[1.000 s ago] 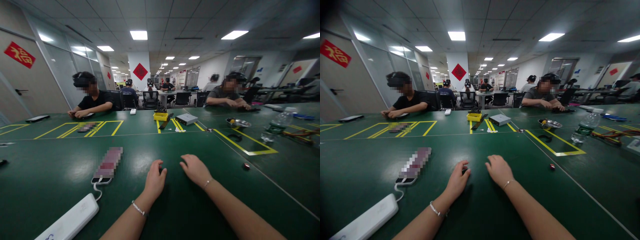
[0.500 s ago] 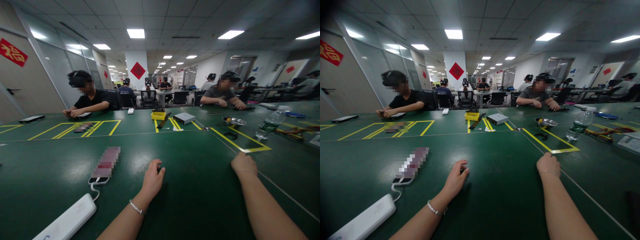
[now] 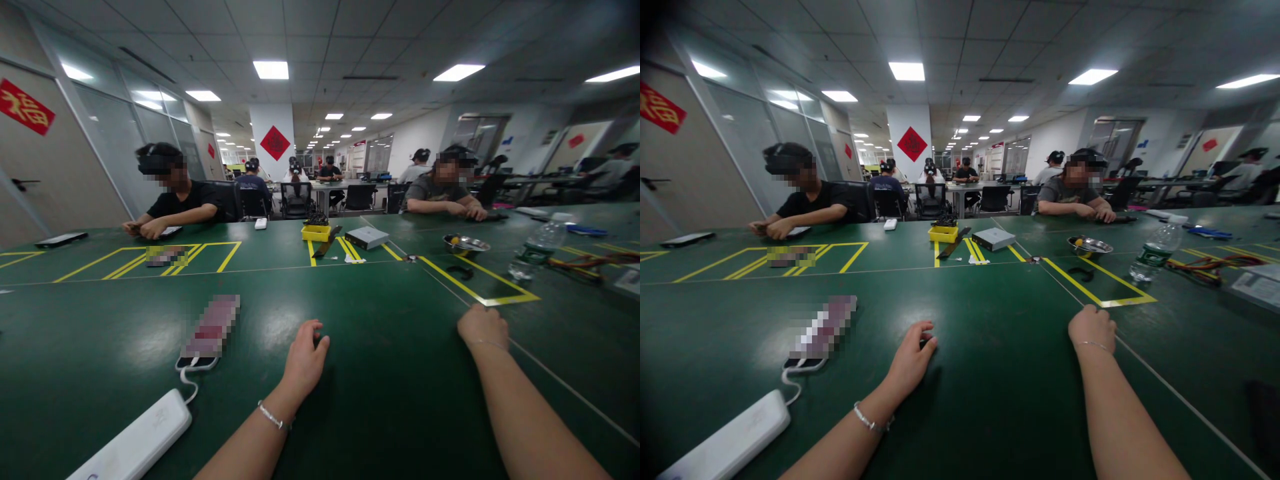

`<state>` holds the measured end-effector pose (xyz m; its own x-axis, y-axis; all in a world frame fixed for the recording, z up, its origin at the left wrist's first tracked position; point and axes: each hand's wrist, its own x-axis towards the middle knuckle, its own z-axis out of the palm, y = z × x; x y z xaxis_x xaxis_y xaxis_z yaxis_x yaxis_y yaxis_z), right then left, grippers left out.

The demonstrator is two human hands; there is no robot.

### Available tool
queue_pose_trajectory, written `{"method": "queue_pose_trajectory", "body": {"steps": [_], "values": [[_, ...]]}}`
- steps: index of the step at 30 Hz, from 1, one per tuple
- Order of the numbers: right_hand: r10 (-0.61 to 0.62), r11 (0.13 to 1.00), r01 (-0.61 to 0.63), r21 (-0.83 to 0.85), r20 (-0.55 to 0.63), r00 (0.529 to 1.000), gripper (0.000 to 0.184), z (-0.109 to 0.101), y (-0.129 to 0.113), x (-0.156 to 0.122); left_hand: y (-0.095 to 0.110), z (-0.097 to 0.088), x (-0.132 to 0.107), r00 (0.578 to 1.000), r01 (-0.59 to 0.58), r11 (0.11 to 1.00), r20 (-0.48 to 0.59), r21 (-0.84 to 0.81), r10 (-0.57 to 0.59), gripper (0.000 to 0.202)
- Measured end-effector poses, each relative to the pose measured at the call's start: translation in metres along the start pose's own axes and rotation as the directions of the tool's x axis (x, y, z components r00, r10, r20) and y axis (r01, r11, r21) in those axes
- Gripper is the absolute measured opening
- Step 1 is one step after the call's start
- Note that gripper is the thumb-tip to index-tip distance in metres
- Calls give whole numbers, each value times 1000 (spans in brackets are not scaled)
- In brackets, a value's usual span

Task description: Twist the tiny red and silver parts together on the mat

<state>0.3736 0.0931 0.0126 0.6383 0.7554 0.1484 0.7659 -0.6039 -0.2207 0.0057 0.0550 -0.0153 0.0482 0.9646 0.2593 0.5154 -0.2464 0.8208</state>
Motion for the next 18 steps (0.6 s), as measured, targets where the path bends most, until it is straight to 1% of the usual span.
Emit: {"method": "queue_pose_trajectory", "body": {"steps": [3, 5, 8, 10, 12, 14, 16, 17, 18], "values": [[10, 999, -10, 33, -2, 1000, 45, -5, -2, -5, 1, 0, 0, 1000, 3, 1000, 6, 4, -3, 28], [-15, 998, 14, 59, 11, 1000, 43, -10, -6, -8, 1, 0, -1, 1000, -5, 1000, 2, 7, 5, 27], [-124, 984, 118, 134, 44, 991, 36, -17, -22, -16, 3, -2, -1, 1000, -12, 999, 11, 33, 12, 27], [-247, 949, 225, 221, 78, 966, 32, -18, -44, -28, 5, -3, -2, 999, -2, 997, 35, 73, -1, 27], [-387, 884, 331, 329, 120, 914, 29, -16, -73, -50, 7, -3, -3, 998, 11, 994, 64, 106, -18, 27], [-514, 803, 409, 433, 158, 843, 25, -11, -105, -81, 9, -4, -4, 996, 20, 994, 81, 104, -28, 30], [-624, 703, 451, 550, 173, 762, 21, -4, -132, -117, 12, -3, -5, 995, 28, 997, 95, 75, -35, 35], [-673, 641, 461, 614, 161, 722, 18, -1, -143, -135, 14, -3, -6, 993, 26, 998, 110, 60, -32, 36], [-717, 572, 465, 675, 136, 684, 15, 1, -152, -151, 15, -3, -7, 991, 20, 998, 130, 53, -27, 33]]}}
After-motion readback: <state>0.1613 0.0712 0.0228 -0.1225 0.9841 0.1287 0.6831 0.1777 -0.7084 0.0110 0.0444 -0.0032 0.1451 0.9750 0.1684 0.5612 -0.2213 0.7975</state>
